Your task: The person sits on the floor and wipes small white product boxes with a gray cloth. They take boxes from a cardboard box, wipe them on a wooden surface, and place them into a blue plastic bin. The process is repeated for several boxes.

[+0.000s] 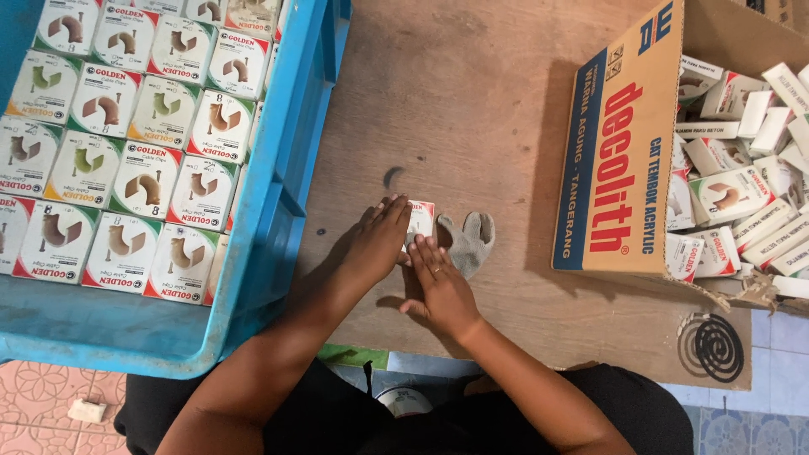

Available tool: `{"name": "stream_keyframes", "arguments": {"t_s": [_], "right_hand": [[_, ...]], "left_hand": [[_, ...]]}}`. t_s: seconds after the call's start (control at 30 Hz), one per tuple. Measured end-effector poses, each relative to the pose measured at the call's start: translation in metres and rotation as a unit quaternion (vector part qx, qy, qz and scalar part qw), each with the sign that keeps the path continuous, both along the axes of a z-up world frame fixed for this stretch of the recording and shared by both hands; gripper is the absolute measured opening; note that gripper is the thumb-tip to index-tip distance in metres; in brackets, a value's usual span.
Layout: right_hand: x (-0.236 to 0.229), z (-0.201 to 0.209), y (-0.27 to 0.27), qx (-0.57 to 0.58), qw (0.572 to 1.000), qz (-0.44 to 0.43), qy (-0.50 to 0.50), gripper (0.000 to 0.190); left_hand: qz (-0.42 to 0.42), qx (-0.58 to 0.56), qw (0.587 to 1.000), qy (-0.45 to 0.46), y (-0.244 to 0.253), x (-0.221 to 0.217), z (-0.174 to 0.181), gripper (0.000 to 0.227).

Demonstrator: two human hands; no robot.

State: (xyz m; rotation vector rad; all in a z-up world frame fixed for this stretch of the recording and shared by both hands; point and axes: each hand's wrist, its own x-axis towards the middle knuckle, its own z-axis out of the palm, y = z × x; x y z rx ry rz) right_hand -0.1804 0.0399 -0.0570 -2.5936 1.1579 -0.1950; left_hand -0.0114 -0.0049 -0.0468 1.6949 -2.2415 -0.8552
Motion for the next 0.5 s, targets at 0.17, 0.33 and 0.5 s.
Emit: {"name": "stream_keyframes", "arguments": {"t_s": [0.17,0.33,0.5], "right_hand": [[0.003,-0.015,-0.036,0.006,1.000,-0.008,0.011,0.096],[0.014,-0.020,-0.045,-0.007,0.998,-0.048,0.030,0.088],[0.008,-0.007,-0.010,0.004,0.997,-0.026,0.070,0.101]], "left_hand": [[0.002,-0.010,1.000,-0.029,-0.003,-0.004,-0.026,0.088],[0.014,-0.002,1.000,-0.021,-0.003,-0.003,-0.021,0.083],[0.001,0.017,0.999,-0.043,0.004,-0.001,0.021,0.081]]}}
